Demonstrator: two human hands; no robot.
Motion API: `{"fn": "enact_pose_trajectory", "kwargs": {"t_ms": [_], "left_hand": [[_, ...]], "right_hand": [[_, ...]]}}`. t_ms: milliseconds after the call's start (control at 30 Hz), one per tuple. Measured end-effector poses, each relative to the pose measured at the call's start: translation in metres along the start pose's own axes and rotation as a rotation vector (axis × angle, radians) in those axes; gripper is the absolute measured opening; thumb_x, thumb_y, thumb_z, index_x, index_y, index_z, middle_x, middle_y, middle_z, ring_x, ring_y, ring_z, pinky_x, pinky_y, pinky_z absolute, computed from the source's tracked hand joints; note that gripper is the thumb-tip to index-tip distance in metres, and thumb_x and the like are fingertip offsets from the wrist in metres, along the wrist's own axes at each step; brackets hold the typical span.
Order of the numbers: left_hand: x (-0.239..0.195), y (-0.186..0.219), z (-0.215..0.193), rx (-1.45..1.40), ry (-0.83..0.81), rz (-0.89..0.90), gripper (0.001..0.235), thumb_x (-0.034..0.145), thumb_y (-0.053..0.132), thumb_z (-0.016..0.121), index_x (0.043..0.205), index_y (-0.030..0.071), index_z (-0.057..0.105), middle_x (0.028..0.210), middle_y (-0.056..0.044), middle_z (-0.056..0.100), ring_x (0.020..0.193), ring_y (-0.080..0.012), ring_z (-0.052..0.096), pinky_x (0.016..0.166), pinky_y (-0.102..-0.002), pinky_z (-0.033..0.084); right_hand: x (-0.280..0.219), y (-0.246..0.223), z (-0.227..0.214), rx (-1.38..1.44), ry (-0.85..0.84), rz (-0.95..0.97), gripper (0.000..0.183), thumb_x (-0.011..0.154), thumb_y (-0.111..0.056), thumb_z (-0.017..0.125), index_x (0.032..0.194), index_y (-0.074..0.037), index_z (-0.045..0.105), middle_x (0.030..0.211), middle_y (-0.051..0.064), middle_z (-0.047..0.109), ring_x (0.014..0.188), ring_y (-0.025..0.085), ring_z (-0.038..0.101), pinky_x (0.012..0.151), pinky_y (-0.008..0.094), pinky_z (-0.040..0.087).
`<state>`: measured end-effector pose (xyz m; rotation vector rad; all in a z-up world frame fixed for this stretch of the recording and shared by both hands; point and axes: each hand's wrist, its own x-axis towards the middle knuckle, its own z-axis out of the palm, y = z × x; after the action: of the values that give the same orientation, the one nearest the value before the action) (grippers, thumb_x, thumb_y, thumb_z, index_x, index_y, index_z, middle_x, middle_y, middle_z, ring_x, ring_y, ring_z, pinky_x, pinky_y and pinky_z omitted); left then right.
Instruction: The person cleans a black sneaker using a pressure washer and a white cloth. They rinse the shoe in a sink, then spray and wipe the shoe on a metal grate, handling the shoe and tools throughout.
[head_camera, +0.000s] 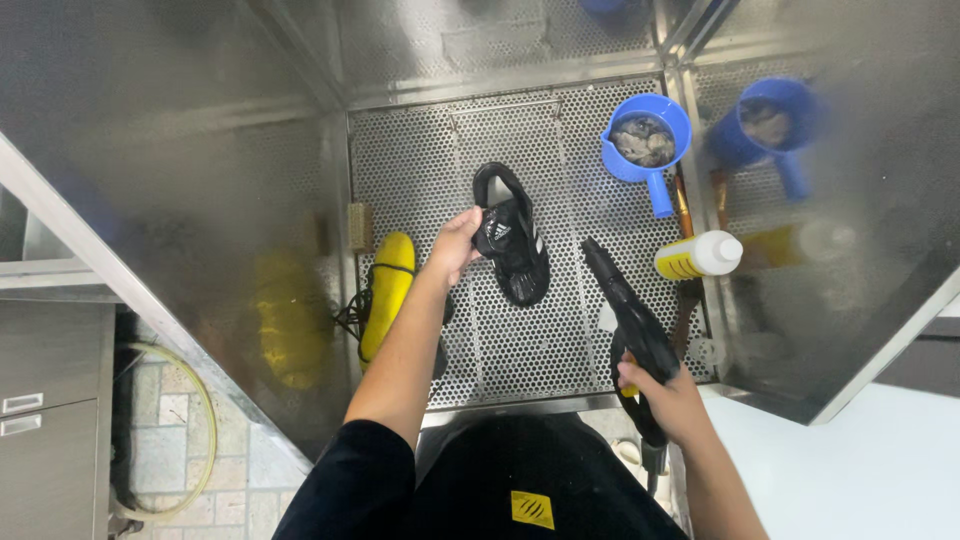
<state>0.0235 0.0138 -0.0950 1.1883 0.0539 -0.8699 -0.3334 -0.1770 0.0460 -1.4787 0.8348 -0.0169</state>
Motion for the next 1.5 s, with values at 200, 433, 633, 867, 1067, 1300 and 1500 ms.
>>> {"fn": "enact_pose_trajectory", "kwargs": {"t_ms": [200, 433, 633, 867, 1067, 1300, 1500], "left_hand": [[-0.055, 0.027, 0.045, 0.731, 0.191, 0.554, 0.050, 0.081, 0.015, 0.086, 0.119, 0.001, 0.057, 0.102, -0.011, 0.071, 0.092, -0.0281, 0.070, 0.083, -0.037, 0.059], [-0.082, 0.028, 0.092, 1.310, 0.550, 0.736, 0.032, 0.083, 0.014, 0.077, 0.113, 0.009, 0.066, 0.139, -0.019, 0.050, 0.104, -0.0364, 0.064, 0.081, -0.045, 0.051], [-0.065, -0.011, 0.116, 1.415, 0.513, 0.819, 0.039, 0.086, 0.023, 0.072, 0.119, 0.002, 0.068, 0.127, -0.012, 0.056, 0.112, -0.0320, 0.054, 0.093, -0.045, 0.046], [-0.036, -0.011, 0.113, 1.489, 0.447, 0.381, 0.023, 0.093, 0.028, 0.069, 0.092, 0.006, 0.070, 0.098, -0.011, 0.073, 0.108, -0.0321, 0.059, 0.092, -0.048, 0.046], [-0.034, -0.039, 0.029, 0.818, 0.655, 0.465, 0.044, 0.098, 0.026, 0.068, 0.129, -0.004, 0.062, 0.121, -0.024, 0.068, 0.113, -0.0362, 0.066, 0.099, -0.039, 0.051], [-0.093, -0.032, 0.009, 0.012, 0.444, 0.390, 0.038, 0.103, 0.018, 0.059, 0.134, -0.004, 0.060, 0.123, -0.010, 0.072, 0.109, -0.0151, 0.065, 0.098, -0.029, 0.050], [-0.152, 0.014, 0.020, -0.215, 0.319, 0.467, 0.035, 0.100, 0.019, 0.065, 0.127, -0.003, 0.064, 0.110, -0.007, 0.075, 0.094, -0.0134, 0.069, 0.088, -0.028, 0.055]], "right_hand": [[-0.008, 0.016, -0.005, -0.028, 0.012, 0.056, 0.026, 0.083, -0.019, 0.076, 0.101, -0.001, 0.071, 0.077, 0.007, 0.071, 0.075, 0.017, 0.067, 0.072, 0.032, 0.052], [-0.005, 0.025, -0.004, -0.045, -0.084, 0.070, 0.024, 0.084, -0.020, 0.077, 0.097, -0.001, 0.073, 0.076, 0.006, 0.070, 0.072, 0.016, 0.066, 0.069, 0.032, 0.052], [-0.004, 0.029, -0.013, -0.060, -0.075, 0.112, 0.025, 0.083, -0.020, 0.078, 0.098, -0.001, 0.072, 0.079, 0.007, 0.071, 0.074, 0.018, 0.068, 0.070, 0.034, 0.054], [0.027, 0.039, -0.028, -0.160, 0.008, -0.032, 0.035, 0.082, -0.023, 0.079, 0.111, -0.003, 0.075, 0.099, 0.006, 0.078, 0.092, 0.015, 0.070, 0.084, 0.031, 0.053], [0.091, 0.039, -0.038, -0.351, 0.104, -0.119, 0.036, 0.086, -0.025, 0.080, 0.112, -0.001, 0.074, 0.098, 0.009, 0.076, 0.089, 0.016, 0.067, 0.082, 0.033, 0.052], [0.156, 0.022, -0.034, -0.383, 0.164, -0.479, 0.045, 0.091, -0.023, 0.084, 0.122, 0.003, 0.063, 0.112, 0.013, 0.070, 0.099, 0.021, 0.066, 0.091, 0.035, 0.051], [0.140, -0.007, -0.023, -0.631, 0.223, -0.705, 0.058, 0.100, -0.010, 0.076, 0.141, 0.009, 0.041, 0.134, 0.031, 0.054, 0.122, 0.047, 0.057, 0.106, 0.052, 0.045]]}}
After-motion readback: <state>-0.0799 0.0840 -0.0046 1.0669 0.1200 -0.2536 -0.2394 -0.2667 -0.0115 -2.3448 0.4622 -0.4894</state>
